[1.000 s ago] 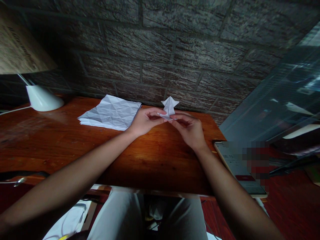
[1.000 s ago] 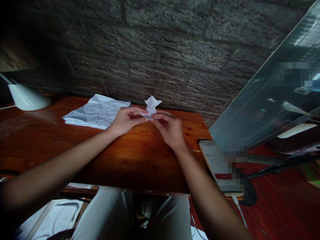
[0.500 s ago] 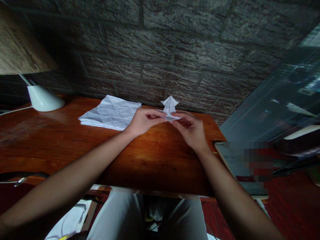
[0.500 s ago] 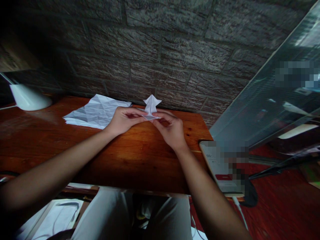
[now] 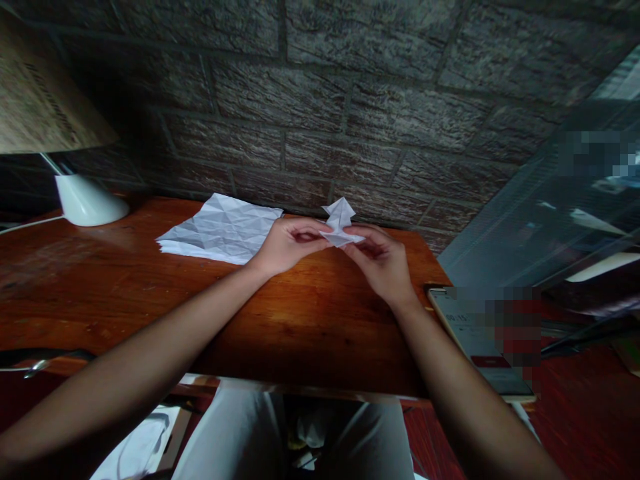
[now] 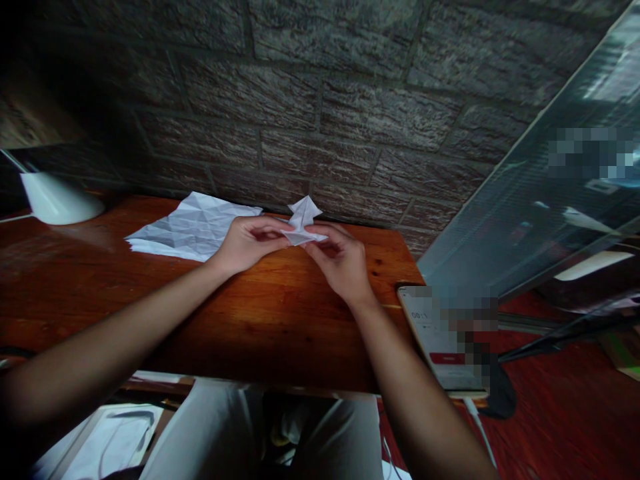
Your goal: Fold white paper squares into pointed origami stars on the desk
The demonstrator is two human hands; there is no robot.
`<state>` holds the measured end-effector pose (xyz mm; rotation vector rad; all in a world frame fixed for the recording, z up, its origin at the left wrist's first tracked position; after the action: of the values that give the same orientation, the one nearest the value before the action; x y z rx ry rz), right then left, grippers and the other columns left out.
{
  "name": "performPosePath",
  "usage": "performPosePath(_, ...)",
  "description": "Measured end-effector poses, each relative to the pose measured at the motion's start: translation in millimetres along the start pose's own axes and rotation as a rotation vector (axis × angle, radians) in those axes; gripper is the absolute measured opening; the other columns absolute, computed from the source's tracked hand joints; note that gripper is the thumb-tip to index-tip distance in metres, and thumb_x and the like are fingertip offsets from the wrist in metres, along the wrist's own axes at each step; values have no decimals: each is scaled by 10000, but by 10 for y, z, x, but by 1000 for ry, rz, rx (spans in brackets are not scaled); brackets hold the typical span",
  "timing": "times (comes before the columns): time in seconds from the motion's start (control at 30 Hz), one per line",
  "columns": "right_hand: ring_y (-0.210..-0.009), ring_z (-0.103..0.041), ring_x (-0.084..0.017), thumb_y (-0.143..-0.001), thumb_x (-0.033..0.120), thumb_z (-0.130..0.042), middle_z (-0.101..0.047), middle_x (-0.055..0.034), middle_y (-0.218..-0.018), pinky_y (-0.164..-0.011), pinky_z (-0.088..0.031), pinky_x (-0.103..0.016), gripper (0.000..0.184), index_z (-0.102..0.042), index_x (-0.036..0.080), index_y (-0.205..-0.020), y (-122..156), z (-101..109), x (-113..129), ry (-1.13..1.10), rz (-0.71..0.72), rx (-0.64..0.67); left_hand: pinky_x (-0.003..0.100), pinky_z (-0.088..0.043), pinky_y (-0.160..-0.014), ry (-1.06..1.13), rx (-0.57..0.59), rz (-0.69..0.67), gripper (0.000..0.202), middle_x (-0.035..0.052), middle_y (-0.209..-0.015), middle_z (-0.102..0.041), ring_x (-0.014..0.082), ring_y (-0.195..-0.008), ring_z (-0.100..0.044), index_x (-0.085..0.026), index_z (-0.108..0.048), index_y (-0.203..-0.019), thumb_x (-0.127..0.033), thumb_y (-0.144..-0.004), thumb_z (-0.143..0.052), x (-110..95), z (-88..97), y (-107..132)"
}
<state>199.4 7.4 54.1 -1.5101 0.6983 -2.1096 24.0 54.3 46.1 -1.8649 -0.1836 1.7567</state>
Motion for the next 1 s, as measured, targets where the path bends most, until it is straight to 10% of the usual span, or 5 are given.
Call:
performPosePath(0.6, -819, -743, -145, -884, 289, -704, -712, -88, -1364, -751, -627, -317, 268, -773, 255, -1141, 14, -48, 31, -9, -4, 44, 292, -618, -762, 225, 17, 126, 414, 26, -962, -786, 152, -746, -721, -213, -752, -1113, -256, -725, -892, 88, -36, -17)
performPosePath(1.0, -689, -714, -151, -894, 461, -749, -783, -28, -909, -649, -612, -299, 332, -761, 224, -1125, 15, -4, -173, -82, -164, -6, 372, -595, -974, 257, 132, 160, 538, 53, -1072, -819, 210, -981, -771, -223, -777, -1183, -136, -666, -899, 71, -126, 29)
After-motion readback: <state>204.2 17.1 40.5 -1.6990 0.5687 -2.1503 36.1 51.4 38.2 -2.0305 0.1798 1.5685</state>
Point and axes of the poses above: each hand's wrist, its own y-axis away from the middle knuckle, its own z-axis out of the back of the hand, x = y × z, the point moved 8 cm from there along -y, towards the middle knuckle
